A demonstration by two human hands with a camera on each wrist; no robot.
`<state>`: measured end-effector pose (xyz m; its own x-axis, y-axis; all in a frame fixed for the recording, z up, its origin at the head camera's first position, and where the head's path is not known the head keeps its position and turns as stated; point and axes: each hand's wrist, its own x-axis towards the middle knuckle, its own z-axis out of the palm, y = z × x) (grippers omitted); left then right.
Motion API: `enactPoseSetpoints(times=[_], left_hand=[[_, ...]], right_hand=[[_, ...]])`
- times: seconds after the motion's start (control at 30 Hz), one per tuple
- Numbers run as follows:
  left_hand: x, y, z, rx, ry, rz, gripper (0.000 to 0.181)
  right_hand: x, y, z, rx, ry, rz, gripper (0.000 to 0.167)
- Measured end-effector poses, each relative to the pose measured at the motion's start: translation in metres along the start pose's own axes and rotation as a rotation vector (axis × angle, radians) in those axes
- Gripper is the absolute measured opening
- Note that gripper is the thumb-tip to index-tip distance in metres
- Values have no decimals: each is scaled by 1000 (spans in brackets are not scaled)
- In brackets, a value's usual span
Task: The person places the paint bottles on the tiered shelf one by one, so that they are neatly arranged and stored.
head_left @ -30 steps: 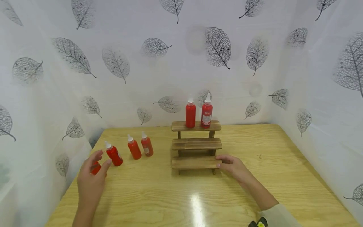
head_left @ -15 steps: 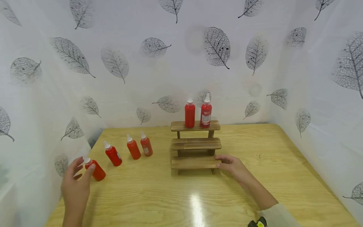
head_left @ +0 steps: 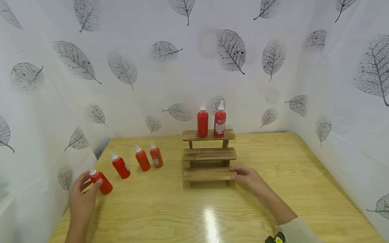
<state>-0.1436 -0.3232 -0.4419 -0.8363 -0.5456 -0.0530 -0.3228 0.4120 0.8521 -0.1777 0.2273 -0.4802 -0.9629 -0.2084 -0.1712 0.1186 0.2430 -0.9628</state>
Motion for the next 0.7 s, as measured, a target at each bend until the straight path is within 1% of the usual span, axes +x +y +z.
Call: enactPoseSetpoints(times=[0.17, 0.27, 0.4, 0.53, 0.7], left_hand=[[6, -7, -1, 41, -62, 22, 73], [9, -11, -1, 34, -79, 27, 73], [12, -12, -1, 24, -91, 28, 74], [15, -13, 0, 30, -100, 14, 75], [15, -13, 0, 33, -85, -2, 74]], right_hand=[[0, 0, 0, 2, 6, 10, 48], [0, 0, 1, 5, 11, 13, 47], [0, -1, 1, 9, 12, 16, 47], [0, -1, 1, 11, 10, 16, 48], [1, 0, 1, 9, 12, 10, 47]])
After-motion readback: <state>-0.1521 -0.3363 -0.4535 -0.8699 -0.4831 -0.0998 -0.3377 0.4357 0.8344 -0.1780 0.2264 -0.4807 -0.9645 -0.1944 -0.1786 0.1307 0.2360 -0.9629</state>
